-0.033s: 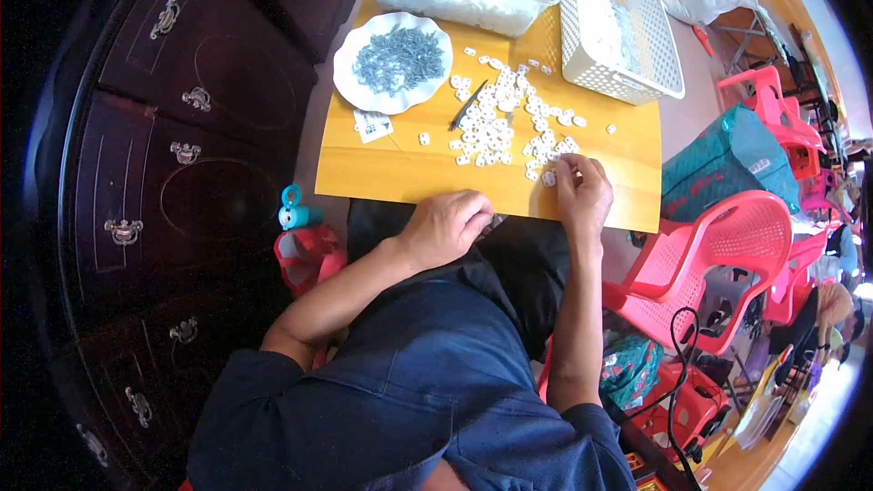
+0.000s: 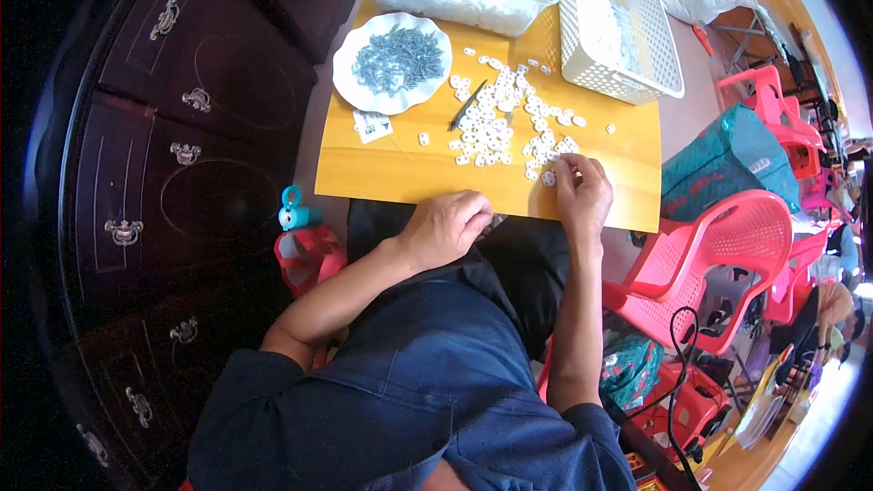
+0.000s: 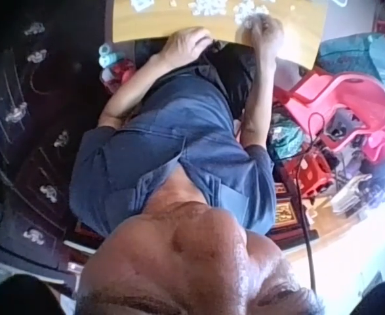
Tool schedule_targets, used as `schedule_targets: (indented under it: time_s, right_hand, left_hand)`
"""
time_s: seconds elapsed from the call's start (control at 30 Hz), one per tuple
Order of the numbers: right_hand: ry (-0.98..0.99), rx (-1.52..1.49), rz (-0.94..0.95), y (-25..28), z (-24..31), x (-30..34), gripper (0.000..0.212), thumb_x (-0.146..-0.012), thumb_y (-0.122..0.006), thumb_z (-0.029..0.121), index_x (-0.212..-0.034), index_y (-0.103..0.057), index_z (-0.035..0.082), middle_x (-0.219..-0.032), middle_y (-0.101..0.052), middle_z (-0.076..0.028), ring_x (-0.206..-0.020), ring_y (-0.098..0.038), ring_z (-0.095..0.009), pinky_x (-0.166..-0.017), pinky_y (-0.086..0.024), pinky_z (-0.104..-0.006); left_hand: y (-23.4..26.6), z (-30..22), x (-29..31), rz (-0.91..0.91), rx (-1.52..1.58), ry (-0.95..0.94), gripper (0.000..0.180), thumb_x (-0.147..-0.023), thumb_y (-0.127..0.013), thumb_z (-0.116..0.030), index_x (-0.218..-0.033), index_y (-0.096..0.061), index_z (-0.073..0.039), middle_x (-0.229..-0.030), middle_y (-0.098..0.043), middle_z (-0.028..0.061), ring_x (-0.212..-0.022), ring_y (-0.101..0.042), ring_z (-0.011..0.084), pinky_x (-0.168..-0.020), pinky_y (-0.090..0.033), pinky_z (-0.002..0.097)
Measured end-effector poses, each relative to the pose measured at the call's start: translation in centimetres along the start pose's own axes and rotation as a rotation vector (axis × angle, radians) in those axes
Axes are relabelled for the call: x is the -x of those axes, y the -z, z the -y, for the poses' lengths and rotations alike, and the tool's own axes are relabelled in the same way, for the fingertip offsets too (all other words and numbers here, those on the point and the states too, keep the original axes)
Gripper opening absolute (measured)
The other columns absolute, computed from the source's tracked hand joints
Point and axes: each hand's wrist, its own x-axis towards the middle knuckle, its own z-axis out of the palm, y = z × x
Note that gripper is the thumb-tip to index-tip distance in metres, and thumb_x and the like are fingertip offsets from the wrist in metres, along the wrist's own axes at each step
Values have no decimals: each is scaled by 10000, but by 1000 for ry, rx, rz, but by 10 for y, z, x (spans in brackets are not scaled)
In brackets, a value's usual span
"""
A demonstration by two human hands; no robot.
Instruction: Manually assembling small white plastic components by joining parts together.
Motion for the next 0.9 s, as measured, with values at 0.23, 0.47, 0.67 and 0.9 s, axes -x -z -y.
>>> schedule_targets:
  time_s: [0.23, 0.47, 0.67, 0.9]
  right_hand:
    - [-42, 16, 20, 9, 15, 18, 160, -877, -752, 198, -931, -721, 50, -851, -684, -125, -713, -681, -262, -681, -539, -375]
    - [-14, 48, 23, 6, 18, 21, 172, -875, -761, 218, -926, -704, 64, -861, -683, -115, -741, -685, -271, -683, -539, -379]
    - [-117, -154, 59, 8, 12, 25, 164, -898, -747, 183, -942, -676, 42, -832, -687, -82, -675, -654, -180, -639, -522, -322]
    - [-190, -450, 6, 5, 5, 29, 133, -914, -723, 112, -981, -665, 14, -814, -687, -53, -636, -608, -100, -609, -501, -271]
  left_hand:
    - [0, 1, 1, -1, -2, -2, 73, -915, -673, -98, -932, -631, -40, -865, -694, 140, -798, -688, 335, -703, -537, 412]
    - [-2, -4, -3, 13, -3, -16, 68, -919, -667, -94, -927, -630, -38, -853, -690, 143, -777, -684, 336, -693, -537, 411]
    - [-3, -7, -8, -1, -4, -21, 76, -922, -665, -92, -917, -622, -29, -838, -682, 150, -758, -678, 337, -676, -531, 409]
    - [-6, -21, -29, -25, 113, 18, 61, -931, -636, -69, -912, -615, -15, -809, -666, 155, -721, -670, 322, -642, -516, 396]
